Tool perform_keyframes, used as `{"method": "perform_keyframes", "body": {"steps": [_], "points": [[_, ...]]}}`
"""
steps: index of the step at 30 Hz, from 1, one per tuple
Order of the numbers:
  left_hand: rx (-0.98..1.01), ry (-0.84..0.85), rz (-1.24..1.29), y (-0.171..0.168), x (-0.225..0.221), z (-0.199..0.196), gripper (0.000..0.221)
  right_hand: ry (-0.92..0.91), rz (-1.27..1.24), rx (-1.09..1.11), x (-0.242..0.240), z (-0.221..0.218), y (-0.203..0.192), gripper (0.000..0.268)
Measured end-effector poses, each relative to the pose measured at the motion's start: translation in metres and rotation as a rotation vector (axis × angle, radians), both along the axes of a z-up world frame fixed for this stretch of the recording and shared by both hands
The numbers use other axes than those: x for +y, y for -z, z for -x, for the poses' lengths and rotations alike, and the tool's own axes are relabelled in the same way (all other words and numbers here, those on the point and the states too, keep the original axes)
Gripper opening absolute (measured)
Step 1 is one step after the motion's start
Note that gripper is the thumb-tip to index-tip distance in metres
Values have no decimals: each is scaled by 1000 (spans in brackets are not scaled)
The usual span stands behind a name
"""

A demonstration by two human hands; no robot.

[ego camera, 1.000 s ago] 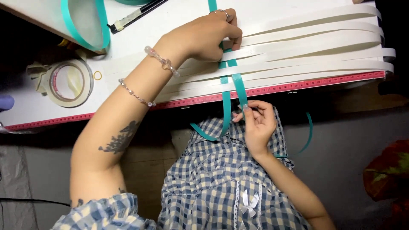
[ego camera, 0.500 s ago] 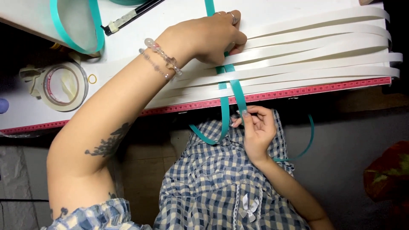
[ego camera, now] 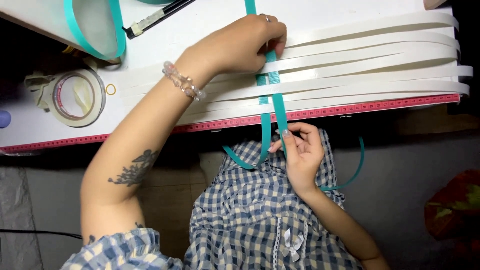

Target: The person is weaving a teal plastic strip through several parallel white plastic strips on a workbench.

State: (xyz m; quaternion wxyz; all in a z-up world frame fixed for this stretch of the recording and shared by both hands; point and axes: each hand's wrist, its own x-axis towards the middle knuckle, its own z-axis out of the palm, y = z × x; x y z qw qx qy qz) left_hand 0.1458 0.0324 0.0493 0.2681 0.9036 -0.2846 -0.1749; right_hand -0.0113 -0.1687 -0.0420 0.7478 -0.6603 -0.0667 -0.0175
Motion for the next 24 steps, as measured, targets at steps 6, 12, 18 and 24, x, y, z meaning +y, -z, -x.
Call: {"method": "perform_keyframes", "body": {"steps": [6,12,18,24], "points": [[-245,-88,238,14,-1,20,30,-142,65,143,-6,-4,-18,17],[-300,-167,361,17,2,27,35,-101,105,94,-11,-11,-31,14],[-556,-293,443,22,9,30,36,-96,138,106,-12,-14,-33,11],[-627,-357,333,35,16,27,24,-104,72,165,-11,-14,-33,12]]}}
